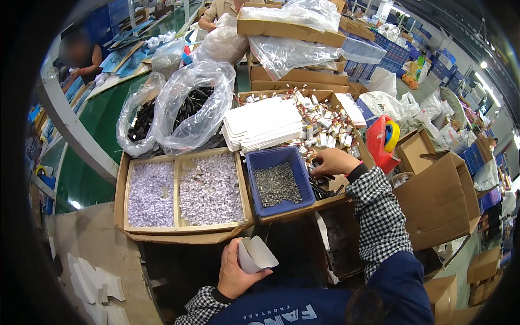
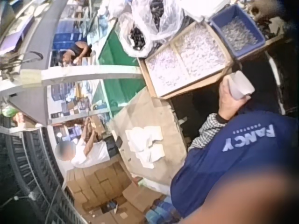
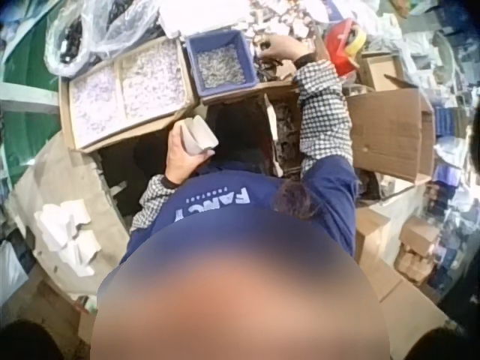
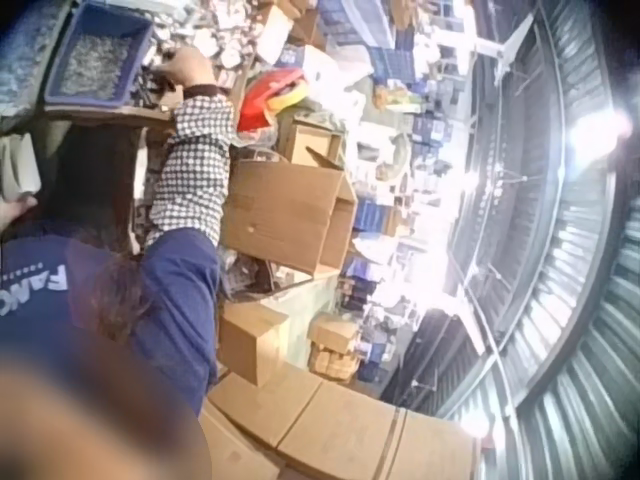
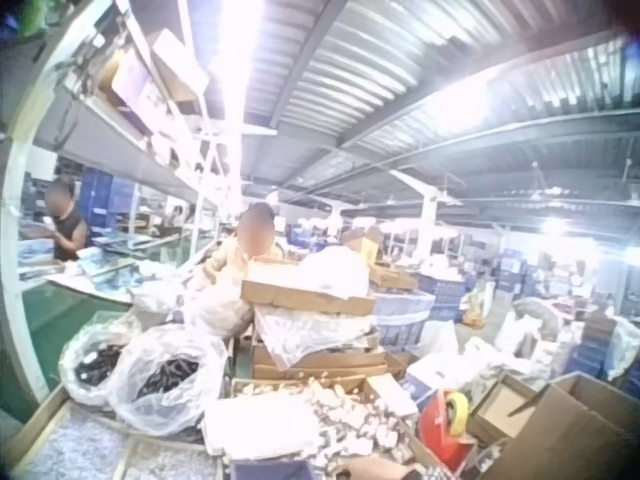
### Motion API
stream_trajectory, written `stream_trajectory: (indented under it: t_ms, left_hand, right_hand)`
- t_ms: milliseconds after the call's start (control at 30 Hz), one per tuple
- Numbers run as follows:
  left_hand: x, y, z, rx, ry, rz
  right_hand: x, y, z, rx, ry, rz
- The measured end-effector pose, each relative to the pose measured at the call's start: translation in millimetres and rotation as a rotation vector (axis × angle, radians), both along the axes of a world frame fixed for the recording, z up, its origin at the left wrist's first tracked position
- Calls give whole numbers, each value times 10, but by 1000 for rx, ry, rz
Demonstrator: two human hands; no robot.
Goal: The person assembles small electronic components into white rectangular boxes. They pick components from trays, place them inside the boxes, and seal the boxes with tape. The process is repeated for multiple units.
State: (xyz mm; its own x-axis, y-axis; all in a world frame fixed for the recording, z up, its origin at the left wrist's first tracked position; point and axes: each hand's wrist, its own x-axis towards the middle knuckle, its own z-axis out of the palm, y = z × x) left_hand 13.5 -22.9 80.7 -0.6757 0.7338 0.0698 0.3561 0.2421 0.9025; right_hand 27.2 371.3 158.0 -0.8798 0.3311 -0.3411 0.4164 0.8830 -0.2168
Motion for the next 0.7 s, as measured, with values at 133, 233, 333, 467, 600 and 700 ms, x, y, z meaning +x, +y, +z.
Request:
stream_trajectory:
  t_ms: [133, 233, 333, 467, 600, 700]
  left_hand:
    - [-5, -30, 20, 21, 37, 36]
    - [-28, -38, 51, 40, 74, 39]
    - [-35, -81, 87, 6, 39, 19]
    - [-48, -120, 97, 18, 59, 45]
    - [-46, -115, 105, 30, 79, 88]
    - [-45, -46, 114, 62, 181, 108]
  right_hand:
    - [1, -70, 17, -4, 29, 12]
    - [62, -119, 23, -2, 76, 2]
    - [168, -125, 58, -115, 180, -75]
    - [338, -131, 203, -266, 352, -292]
    - [456, -421, 470, -390, 889, -426]
    - [560, -983, 614, -583, 1145, -368]
